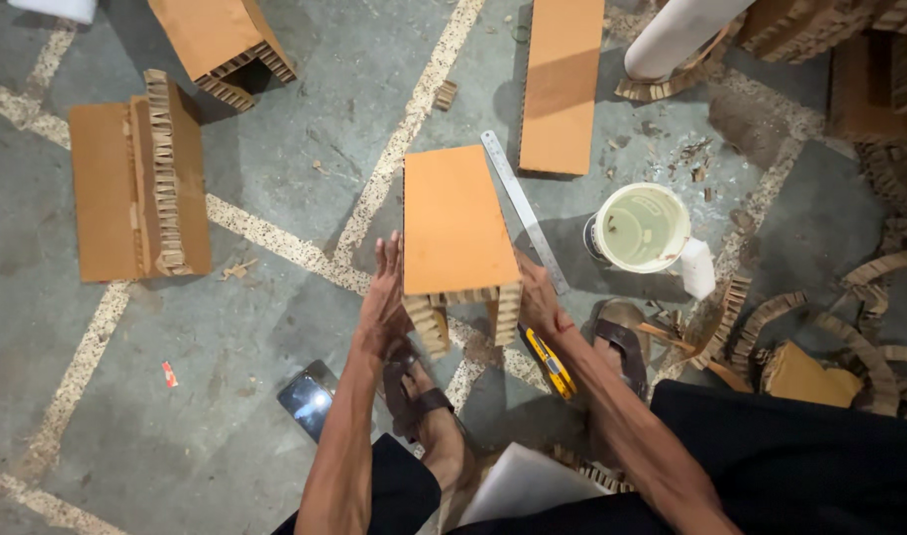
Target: The person sits on the floor and assembles a cardboard structure by folding and pressing corrugated cardboard pieces together. They use a metal ruler to align the edges and a utility knife to trim excess material, creating a rectangular box-like shape.
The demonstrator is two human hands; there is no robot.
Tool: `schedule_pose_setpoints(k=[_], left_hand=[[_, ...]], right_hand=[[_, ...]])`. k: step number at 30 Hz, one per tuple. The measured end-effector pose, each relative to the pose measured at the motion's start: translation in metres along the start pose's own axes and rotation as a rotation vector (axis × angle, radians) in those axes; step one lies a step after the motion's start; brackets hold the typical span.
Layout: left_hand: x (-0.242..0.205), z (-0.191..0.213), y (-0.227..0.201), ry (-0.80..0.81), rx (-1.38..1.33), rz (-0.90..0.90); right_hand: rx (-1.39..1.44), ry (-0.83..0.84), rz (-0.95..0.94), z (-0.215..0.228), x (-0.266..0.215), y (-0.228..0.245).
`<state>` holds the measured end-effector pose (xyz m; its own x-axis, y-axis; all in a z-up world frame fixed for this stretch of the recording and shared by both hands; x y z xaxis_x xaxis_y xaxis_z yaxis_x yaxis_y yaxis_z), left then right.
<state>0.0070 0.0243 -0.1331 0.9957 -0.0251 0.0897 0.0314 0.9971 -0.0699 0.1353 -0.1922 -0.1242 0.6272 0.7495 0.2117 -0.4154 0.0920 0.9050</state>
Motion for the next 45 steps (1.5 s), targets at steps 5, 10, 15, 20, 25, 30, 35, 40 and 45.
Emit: schedule_pose_setpoints(k=[5, 10, 15, 20, 25, 30, 35, 40, 45], left_hand=[[-0.023, -0.003, -0.026, 0.193, 0.120, -0.164], [-0.067, -0.052, -0.064, 0.259, 0.285, -0.288], [-0.083, -0.114, -0.050, 0.150, 0.389, -0.252], [-0.062, -0.085, -0.035, 0.192, 0.571, -0.225], [-0.048, -0.063, -0.033, 0.279, 0.456, -0.237], [-0.050, -0.076, -0.035, 0.289, 0.186, -0.169], [-0.050, -0.099, -0.040, 0.444, 0.295, -0.170], [-0.053, -0.116, -0.044, 0.487, 0.310, -0.167], [-0.050, -0.119, -0.047, 0.472, 0.340, -0.156]], right_hand=[[-0.175, 0.062, 0.164, 0.008, -0.007, 0.024], [-0.250, 0.048, 0.147, 0.010, -0.010, 0.036], [-0.335, 0.049, 0.105, 0.008, -0.018, 0.034], [-0.376, 0.133, -0.007, 0.002, -0.026, 0.021], [-0.183, 0.137, -0.188, 0.007, -0.024, 0.016], [0.362, -0.111, -0.478, 0.007, -0.011, 0.009], [0.668, -0.206, -0.522, 0.012, 0.000, 0.022], [0.446, -0.277, -0.642, 0.018, 0.005, 0.036], [0.297, -0.285, -0.562, 0.020, 0.010, 0.041]])
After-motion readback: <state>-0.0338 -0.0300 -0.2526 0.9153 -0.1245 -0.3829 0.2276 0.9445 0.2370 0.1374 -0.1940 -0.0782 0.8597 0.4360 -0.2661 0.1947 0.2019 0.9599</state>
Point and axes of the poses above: each hand's wrist, its own x-axis towards the middle knuckle, its own z-axis out of the back of the hand, y = z × x, the point moved 4 cm from there along x, towards the middle knuckle, and after that the axes turned 11 degrees about x, right-handed, at the moved point
